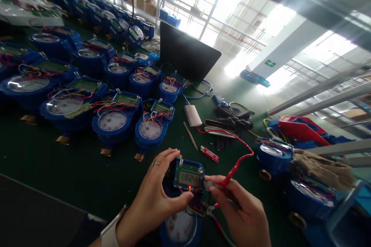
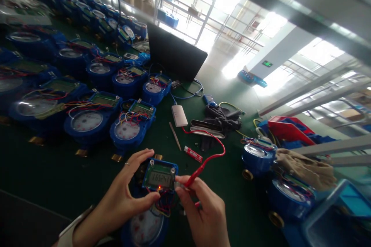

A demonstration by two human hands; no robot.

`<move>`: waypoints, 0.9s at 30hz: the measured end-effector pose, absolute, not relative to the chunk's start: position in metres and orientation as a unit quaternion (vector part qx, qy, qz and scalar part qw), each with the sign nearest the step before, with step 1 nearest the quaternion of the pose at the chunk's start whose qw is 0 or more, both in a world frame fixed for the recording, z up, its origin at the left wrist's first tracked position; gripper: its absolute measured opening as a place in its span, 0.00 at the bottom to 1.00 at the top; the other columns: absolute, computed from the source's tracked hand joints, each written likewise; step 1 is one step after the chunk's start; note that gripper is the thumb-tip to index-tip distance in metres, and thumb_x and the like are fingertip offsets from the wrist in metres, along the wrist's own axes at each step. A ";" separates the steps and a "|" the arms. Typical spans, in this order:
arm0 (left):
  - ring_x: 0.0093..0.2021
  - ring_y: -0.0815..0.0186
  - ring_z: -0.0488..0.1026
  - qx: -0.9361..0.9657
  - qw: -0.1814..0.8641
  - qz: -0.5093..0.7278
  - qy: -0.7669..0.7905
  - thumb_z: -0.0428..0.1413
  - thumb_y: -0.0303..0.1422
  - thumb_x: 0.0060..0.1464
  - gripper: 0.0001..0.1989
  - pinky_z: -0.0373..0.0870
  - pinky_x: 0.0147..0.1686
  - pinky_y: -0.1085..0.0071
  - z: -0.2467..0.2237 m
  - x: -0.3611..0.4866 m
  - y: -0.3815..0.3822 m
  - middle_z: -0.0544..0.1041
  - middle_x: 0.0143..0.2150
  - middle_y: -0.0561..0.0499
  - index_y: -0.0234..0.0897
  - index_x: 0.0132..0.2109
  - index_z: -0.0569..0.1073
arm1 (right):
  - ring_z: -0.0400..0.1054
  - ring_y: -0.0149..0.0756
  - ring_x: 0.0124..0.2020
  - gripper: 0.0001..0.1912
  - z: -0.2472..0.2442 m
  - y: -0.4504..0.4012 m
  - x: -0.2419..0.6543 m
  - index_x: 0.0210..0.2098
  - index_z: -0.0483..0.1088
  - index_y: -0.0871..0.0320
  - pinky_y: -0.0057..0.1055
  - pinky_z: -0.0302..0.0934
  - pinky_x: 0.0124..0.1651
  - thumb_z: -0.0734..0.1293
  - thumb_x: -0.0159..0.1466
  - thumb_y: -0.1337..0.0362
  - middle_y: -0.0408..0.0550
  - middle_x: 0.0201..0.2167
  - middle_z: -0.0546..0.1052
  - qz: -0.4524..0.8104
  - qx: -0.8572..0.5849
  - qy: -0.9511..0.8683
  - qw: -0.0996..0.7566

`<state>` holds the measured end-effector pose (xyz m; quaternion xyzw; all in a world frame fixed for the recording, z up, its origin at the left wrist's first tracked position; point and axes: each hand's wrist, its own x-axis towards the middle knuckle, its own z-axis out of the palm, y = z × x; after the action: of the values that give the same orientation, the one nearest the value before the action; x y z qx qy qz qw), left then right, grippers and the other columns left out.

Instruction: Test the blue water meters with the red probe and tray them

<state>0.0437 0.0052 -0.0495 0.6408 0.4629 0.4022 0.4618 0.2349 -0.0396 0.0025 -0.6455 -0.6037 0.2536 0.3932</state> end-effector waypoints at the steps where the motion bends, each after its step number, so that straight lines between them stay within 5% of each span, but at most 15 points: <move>1: 0.66 0.48 0.62 0.642 0.462 0.402 0.462 0.64 0.33 0.47 0.34 0.59 0.64 0.44 -0.049 0.044 0.006 0.65 0.65 0.40 0.41 0.61 0.64 | 0.80 0.40 0.34 0.07 0.003 -0.040 0.235 0.39 0.78 0.51 0.23 0.71 0.24 0.69 0.64 0.60 0.46 0.38 0.84 0.254 -0.647 -0.604 0.389; 11: 0.65 0.47 0.62 0.641 0.464 0.399 0.463 0.63 0.32 0.46 0.31 0.59 0.63 0.43 -0.048 0.044 0.005 0.66 0.63 0.40 0.40 0.59 0.67 | 0.80 0.40 0.33 0.07 0.004 -0.039 0.234 0.39 0.78 0.52 0.23 0.71 0.24 0.69 0.63 0.61 0.46 0.38 0.83 0.259 -0.648 -0.603 0.387; 20: 0.66 0.47 0.60 0.641 0.471 0.394 0.460 0.64 0.33 0.46 0.33 0.57 0.64 0.40 -0.051 0.043 0.004 0.65 0.63 0.42 0.43 0.59 0.65 | 0.79 0.39 0.39 0.08 0.009 -0.042 0.252 0.41 0.77 0.52 0.28 0.75 0.39 0.69 0.64 0.59 0.47 0.40 0.84 0.224 -0.682 -0.539 0.441; 27: 0.67 0.47 0.60 0.637 0.472 0.399 0.460 0.64 0.34 0.49 0.34 0.59 0.64 0.41 -0.052 0.040 0.003 0.63 0.65 0.41 0.46 0.62 0.61 | 0.76 0.58 0.48 0.43 -0.017 -0.030 0.317 0.64 0.62 0.66 0.56 0.70 0.51 0.63 0.59 0.41 0.66 0.52 0.77 0.164 -0.813 -0.471 0.301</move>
<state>0.0400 0.0032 -0.0518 0.6374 0.4596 0.3991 0.4724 0.3169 -0.0296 -0.0173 -0.8126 -0.4712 0.1637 0.3014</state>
